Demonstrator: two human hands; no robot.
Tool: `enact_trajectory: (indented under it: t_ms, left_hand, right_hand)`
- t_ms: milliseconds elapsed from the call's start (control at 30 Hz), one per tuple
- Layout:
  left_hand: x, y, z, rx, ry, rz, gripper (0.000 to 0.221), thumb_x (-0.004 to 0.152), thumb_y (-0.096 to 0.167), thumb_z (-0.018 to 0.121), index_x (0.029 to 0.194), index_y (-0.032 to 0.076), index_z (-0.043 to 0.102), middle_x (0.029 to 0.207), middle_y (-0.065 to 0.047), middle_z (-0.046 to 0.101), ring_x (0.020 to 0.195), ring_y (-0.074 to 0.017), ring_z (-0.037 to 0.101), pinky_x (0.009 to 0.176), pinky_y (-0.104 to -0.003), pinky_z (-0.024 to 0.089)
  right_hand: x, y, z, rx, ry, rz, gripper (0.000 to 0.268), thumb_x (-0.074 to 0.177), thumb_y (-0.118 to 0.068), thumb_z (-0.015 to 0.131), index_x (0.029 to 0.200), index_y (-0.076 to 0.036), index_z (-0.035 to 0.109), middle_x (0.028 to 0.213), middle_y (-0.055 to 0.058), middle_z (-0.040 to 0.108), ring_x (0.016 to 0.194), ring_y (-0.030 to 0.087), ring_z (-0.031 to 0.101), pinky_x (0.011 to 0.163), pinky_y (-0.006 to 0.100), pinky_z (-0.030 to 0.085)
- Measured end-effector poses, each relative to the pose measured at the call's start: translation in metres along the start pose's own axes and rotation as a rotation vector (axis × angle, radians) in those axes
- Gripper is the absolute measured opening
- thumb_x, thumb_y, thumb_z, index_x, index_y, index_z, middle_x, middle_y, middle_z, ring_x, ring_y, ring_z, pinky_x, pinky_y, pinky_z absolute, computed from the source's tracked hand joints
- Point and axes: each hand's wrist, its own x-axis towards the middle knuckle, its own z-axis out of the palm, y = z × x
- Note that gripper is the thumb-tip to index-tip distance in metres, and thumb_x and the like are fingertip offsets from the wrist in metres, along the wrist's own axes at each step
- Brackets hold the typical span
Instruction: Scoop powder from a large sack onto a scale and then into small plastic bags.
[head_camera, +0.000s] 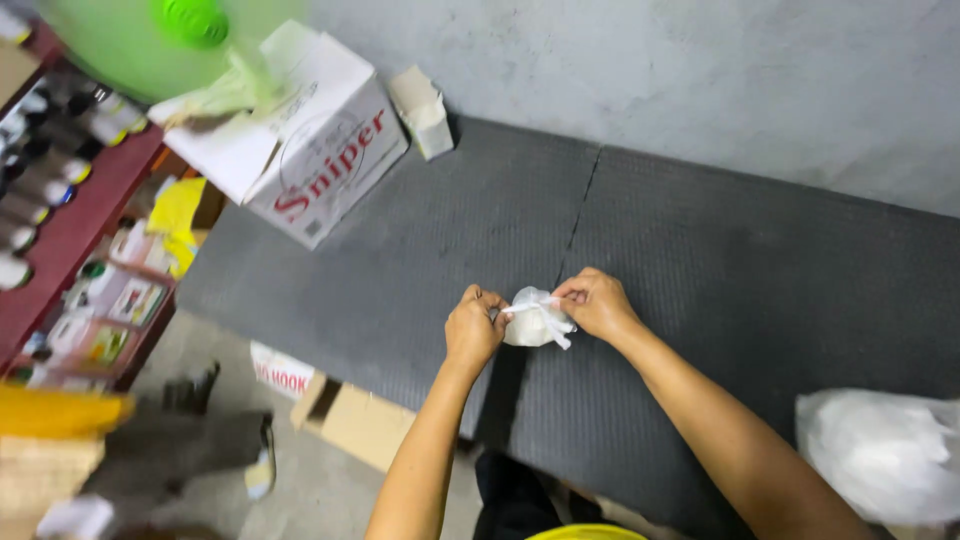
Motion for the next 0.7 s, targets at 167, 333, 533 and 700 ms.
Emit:
enact_trajectory:
  t_ms: [167,333,533,700]
  left_hand:
    - [0.105,-0.050,0.018,0.023,-0.069,0.011,0.012,0.079,0.021,0.082,0.088,0.015,0.078,0.098,-0.007,0.067,0.090,-0.0317,0.070,0.077,-0.046,0.055]
    - [0.202,-0.116,0.059,-0.001,-0.043,0.018,0.011,0.079,0.017,0.082,0.089,0.015,0.079,0.106,-0.013,0.071,0.093,-0.0368,0.071,0.081,-0.047,0.056]
    - [0.277,-0.154,0.083,-0.158,-0.016,-0.098,0.014,0.077,0.016,0.082,0.089,0.011,0.078,0.101,-0.018,0.074,0.093,-0.0356,0.073,0.085,-0.042,0.057]
    - [0.292,-0.184,0.109,-0.222,0.072,-0.028,0.016,0.078,0.006,0.078,0.094,0.009,0.078,0.103,-0.018,0.072,0.095,-0.0363,0.071,0.087,-0.041,0.057]
  right_hand:
    - [0.093,0.027,0.043,-0.028,0.047,0.097,0.013,0.076,-0.015,0.086,0.088,-0.013,0.083,0.080,0.004,0.066,0.068,0.015,0.067,0.066,0.032,0.058]
    - [0.184,0.069,0.093,0.001,0.100,0.203,0.014,0.076,-0.014,0.086,0.090,-0.013,0.082,0.083,0.007,0.071,0.073,0.017,0.071,0.071,0.033,0.059]
    - [0.262,0.081,0.133,0.114,0.205,0.257,0.015,0.079,-0.011,0.082,0.094,-0.011,0.081,0.087,0.007,0.078,0.077,0.016,0.073,0.075,0.033,0.059]
    - [0.278,0.114,0.165,0.309,0.268,0.283,0.015,0.088,-0.002,0.070,0.100,-0.007,0.079,0.090,0.006,0.079,0.079,0.014,0.075,0.073,0.029,0.060]
